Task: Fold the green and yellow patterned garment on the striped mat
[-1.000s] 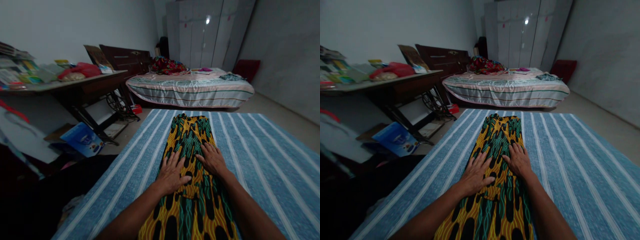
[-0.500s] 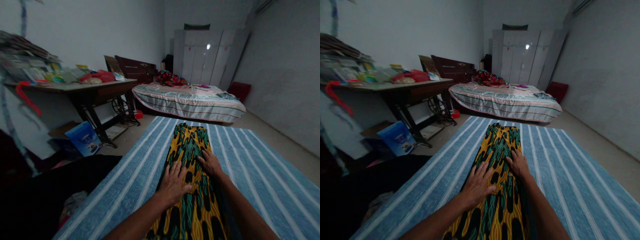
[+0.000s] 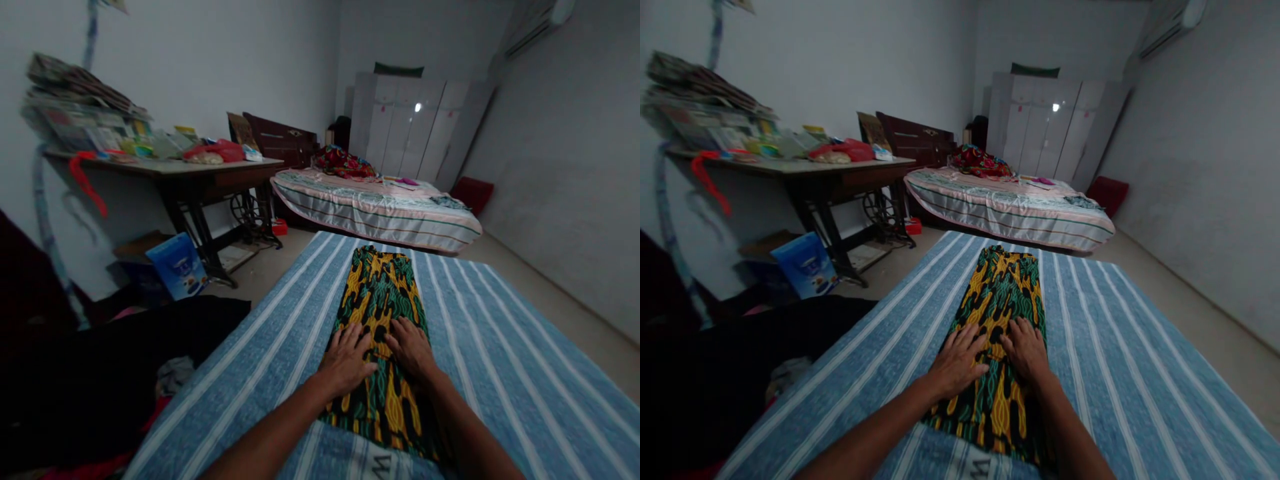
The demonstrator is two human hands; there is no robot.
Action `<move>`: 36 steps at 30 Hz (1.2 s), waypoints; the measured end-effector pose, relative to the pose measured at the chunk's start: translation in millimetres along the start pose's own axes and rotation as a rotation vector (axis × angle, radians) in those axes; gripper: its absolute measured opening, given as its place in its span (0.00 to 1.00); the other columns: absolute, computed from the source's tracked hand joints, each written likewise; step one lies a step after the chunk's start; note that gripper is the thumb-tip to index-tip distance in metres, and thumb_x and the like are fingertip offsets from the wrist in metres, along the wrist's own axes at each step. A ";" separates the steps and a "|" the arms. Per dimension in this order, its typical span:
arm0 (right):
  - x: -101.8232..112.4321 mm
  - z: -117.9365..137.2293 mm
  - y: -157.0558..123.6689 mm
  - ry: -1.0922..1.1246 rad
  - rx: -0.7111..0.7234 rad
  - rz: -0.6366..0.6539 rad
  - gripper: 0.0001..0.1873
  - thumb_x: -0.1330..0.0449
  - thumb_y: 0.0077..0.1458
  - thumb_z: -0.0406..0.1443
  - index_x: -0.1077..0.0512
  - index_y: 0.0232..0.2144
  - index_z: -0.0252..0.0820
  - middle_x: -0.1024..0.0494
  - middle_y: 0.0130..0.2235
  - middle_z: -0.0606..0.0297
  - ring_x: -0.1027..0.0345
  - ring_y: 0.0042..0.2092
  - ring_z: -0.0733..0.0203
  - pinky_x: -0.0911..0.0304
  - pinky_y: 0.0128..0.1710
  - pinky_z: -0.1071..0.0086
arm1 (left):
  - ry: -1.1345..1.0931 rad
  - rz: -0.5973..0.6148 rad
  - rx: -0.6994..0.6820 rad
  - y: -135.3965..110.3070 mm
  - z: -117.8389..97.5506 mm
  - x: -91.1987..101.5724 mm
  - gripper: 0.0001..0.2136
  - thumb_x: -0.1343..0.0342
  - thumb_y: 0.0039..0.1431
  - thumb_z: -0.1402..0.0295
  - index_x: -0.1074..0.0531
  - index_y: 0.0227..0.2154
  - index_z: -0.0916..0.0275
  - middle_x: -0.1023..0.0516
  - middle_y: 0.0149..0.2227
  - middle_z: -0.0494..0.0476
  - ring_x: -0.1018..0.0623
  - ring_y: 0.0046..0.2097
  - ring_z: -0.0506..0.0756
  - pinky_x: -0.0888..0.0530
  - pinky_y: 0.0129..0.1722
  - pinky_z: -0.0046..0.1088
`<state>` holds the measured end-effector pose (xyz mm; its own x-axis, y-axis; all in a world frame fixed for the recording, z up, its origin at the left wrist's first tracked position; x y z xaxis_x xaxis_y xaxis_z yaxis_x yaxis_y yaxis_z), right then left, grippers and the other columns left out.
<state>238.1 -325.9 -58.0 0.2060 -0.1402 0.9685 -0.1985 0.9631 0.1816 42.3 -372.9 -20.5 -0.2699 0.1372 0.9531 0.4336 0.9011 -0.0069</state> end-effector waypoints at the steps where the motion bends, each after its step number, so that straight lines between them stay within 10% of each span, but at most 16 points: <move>1: 3.1 2.1 -2.6 0.000 -0.006 -0.013 0.27 0.55 0.61 0.48 0.38 0.57 0.40 0.39 0.61 0.54 0.51 0.63 0.51 0.52 0.58 0.53 | -0.002 0.007 0.013 -3.7 1.2 2.5 0.29 0.54 0.60 0.54 0.46 0.62 0.60 0.54 0.67 0.63 0.55 0.67 0.61 0.53 0.63 0.48; 36: 12.0 28.7 -29.5 0.127 0.005 0.000 0.27 0.53 0.59 0.48 0.36 0.56 0.43 0.39 0.61 0.58 0.51 0.63 0.53 0.54 0.60 0.56 | 0.115 -0.009 0.026 -31.9 22.2 0.0 0.26 0.54 0.61 0.55 0.43 0.60 0.57 0.51 0.66 0.60 0.51 0.66 0.60 0.52 0.63 0.49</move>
<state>219.0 -362.5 -46.9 0.3255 -0.1096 0.9392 -0.2034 0.9619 0.1828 9.4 -392.5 -27.0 -0.1729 0.0822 0.9815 0.4083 0.9128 -0.0045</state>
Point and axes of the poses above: each hand's wrist, its own y-axis towards the middle knuckle, its own x-axis out of the back of the hand, z = x × y, the point moved 2 cm from there along y, towards the middle knuckle
